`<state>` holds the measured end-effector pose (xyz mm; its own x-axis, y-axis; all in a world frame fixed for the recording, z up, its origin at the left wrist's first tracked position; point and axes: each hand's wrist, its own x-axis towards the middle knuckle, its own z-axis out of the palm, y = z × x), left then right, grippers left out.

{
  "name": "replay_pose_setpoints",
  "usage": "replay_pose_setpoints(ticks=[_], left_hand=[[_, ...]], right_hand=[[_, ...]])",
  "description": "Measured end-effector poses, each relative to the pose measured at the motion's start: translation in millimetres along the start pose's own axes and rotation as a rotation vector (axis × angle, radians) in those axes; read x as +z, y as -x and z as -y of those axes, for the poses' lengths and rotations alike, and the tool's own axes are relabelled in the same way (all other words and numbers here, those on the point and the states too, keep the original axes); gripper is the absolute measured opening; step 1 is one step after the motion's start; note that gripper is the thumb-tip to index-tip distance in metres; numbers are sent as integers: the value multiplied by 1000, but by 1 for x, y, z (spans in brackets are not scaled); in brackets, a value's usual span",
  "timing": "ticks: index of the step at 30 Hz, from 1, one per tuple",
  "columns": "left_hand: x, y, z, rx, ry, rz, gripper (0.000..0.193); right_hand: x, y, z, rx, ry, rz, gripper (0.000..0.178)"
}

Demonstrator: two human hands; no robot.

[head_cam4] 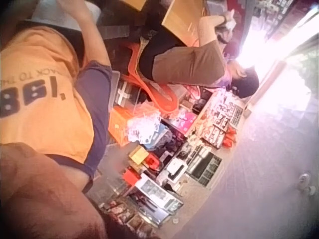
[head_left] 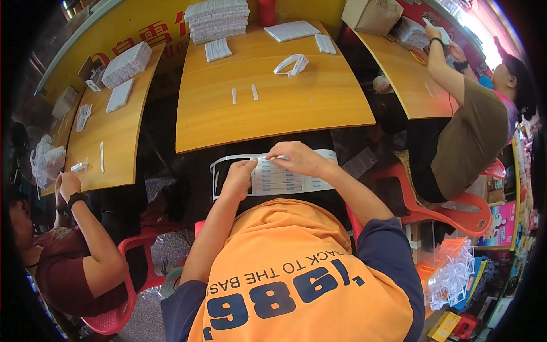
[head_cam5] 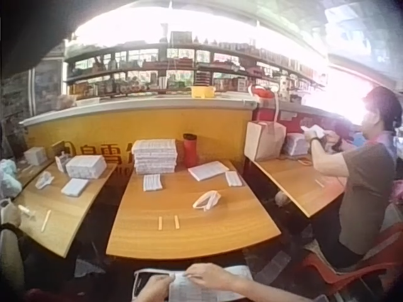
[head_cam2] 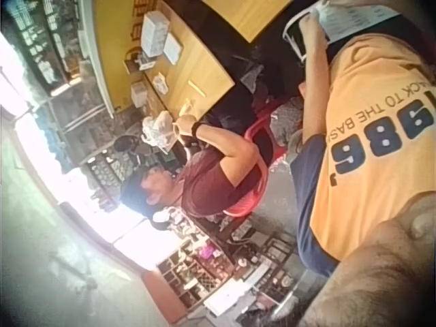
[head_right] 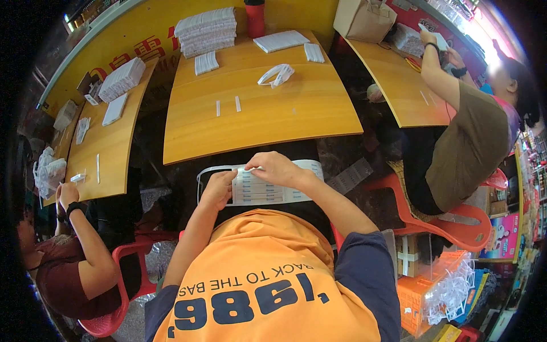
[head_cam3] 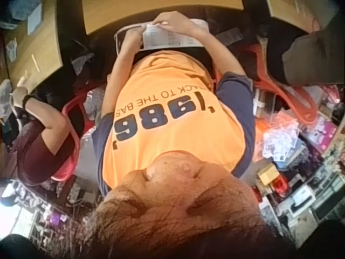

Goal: Assembling face masks by manually attaching nose bridge components to pre-cut mask material.

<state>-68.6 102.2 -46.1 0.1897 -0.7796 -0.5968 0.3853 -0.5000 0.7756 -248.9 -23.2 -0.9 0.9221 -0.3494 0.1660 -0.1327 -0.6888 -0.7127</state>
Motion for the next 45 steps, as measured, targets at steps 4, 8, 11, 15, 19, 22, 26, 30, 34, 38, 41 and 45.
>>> replay_pose_setpoints(ticks=[4, 8, 11, 15, 19, 22, 26, 30, 34, 38, 41, 45], left_hand=[[5, -2, 5, 86, 268, -63, 27], [5, 5, -6, -30, 377, -40, 26], [2, 7, -6, -7, 434, 40, 25], [-3, 7, -4, -3, 463, 89, 24], [-7, 11, -7, -15, 512, 111, 20], [-12, 2, -1, -18, 544, 116, 17], [-15, 0, 2, -16, 568, 151, 16], [-10, -2, 5, 14, 555, 160, 16], [-3, 0, 8, 79, 503, 102, 13], [0, 3, 8, 127, 517, 106, 14], [7, 9, 2, 123, 554, 20, 12], [3, -1, 9, 104, 601, -2, 13]], right_hand=[[13, -4, 0, 9, 46, -2, 23], [12, -3, 11, -31, 93, -107, 24], [14, -4, 20, -57, 172, -127, 25], [20, -3, 32, -129, 355, -184, 25], [21, -2, 47, -137, 422, -249, 26], [25, -4, 49, -133, 433, -272, 27], [25, -8, 47, -111, 318, -253, 27], [25, -12, 53, 44, 278, -188, 23], [29, -13, 44, 94, 256, -211, 19], [30, -14, 42, 154, 156, -209, 13], [40, -10, 41, 73, 245, -250, 12], [40, -4, 52, -45, 450, -296, 15]])
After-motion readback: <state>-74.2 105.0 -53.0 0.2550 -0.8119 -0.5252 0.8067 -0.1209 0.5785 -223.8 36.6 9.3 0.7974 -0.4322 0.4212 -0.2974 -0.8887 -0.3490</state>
